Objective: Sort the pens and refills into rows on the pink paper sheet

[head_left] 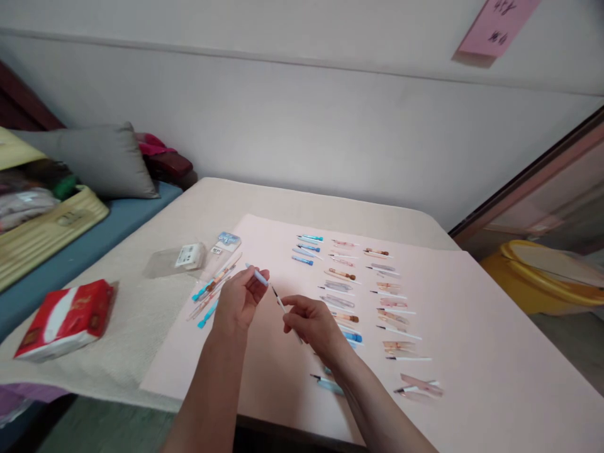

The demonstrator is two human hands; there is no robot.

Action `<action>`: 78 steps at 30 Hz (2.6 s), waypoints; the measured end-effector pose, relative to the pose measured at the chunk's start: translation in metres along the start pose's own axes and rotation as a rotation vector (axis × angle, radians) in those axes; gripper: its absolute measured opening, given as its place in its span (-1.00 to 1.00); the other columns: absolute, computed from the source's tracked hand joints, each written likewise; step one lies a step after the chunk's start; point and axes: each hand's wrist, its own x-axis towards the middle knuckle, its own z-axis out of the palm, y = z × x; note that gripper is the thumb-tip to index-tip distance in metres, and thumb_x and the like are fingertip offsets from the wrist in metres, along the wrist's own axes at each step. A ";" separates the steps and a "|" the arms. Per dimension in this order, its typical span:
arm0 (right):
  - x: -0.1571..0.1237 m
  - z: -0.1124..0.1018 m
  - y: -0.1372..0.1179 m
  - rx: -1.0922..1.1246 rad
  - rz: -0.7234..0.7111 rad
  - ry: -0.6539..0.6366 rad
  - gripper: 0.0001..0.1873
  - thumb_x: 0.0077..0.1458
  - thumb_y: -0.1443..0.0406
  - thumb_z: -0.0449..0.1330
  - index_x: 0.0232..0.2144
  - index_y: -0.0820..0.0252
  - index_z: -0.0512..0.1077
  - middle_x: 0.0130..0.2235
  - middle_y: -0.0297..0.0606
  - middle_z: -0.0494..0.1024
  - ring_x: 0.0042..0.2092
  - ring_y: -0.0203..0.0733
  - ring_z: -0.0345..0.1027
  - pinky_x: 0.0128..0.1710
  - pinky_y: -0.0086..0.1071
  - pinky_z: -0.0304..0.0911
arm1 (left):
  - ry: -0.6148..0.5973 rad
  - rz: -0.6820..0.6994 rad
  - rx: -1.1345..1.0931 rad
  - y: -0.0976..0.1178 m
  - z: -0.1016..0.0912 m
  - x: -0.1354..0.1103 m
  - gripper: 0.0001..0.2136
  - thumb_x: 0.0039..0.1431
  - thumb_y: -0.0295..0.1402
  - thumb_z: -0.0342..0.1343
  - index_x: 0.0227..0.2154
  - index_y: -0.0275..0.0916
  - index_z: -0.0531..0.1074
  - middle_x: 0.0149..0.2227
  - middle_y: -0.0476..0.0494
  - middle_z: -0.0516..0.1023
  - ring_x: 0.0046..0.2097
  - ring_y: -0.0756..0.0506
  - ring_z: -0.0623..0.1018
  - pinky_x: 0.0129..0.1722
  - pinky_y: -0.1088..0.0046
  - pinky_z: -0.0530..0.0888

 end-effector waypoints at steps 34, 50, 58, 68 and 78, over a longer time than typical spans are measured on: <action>-0.005 -0.006 -0.004 -0.097 0.057 0.037 -0.66 -0.12 0.36 0.13 -0.22 0.22 0.49 -0.63 -0.41 0.44 -0.67 -0.45 -0.06 -0.69 -0.51 -0.12 | -0.144 0.001 0.243 -0.006 0.006 -0.012 -0.83 -0.06 -0.36 0.21 -0.41 -0.33 0.41 -0.38 -0.21 0.55 -0.36 -0.02 0.54 -0.43 0.55 0.45; -0.034 -0.030 0.006 -0.021 0.085 0.185 -0.80 -0.15 0.36 0.16 -0.34 0.22 0.39 -0.65 -0.44 0.44 -0.69 -0.46 -0.08 -0.68 -0.52 -0.15 | -0.222 -0.131 0.351 -0.051 0.022 -0.043 -0.86 0.00 -0.37 0.16 -0.40 -0.33 0.36 -0.38 -0.22 0.53 -0.36 -0.05 0.52 -0.37 0.44 0.46; -0.033 -0.046 0.019 -0.205 -0.082 0.353 -0.96 -0.14 0.39 0.13 -0.56 0.19 0.33 -0.68 -0.45 0.35 -0.60 -0.36 0.18 -0.58 -0.51 0.05 | -0.269 -0.319 0.243 -0.079 0.025 -0.053 -0.92 0.00 -0.53 0.14 -0.42 -0.35 0.35 -0.39 -0.24 0.51 -0.39 -0.05 0.53 -0.40 0.46 0.48; -0.049 -0.050 0.007 -0.782 -0.185 0.486 -0.88 -0.05 0.37 0.09 -0.46 0.12 0.43 -0.52 -0.37 0.49 -0.44 -0.25 0.32 -0.43 -0.44 0.09 | -0.124 -0.400 0.082 -0.099 0.017 -0.048 -0.98 0.00 -0.59 0.11 -0.46 -0.41 0.39 -0.41 -0.28 0.53 -0.38 -0.07 0.55 -0.39 0.49 0.52; -0.057 -0.050 0.006 -0.468 -0.417 0.534 -0.94 0.02 0.38 0.10 -0.45 0.17 0.37 -0.51 -0.41 0.42 -0.50 -0.36 0.27 -0.47 -0.53 0.20 | 0.041 -0.432 -0.054 -0.088 0.017 -0.044 -0.95 0.00 -0.62 0.11 -0.48 -0.42 0.38 -0.49 -0.21 0.52 -0.44 -0.02 0.55 -0.42 0.53 0.53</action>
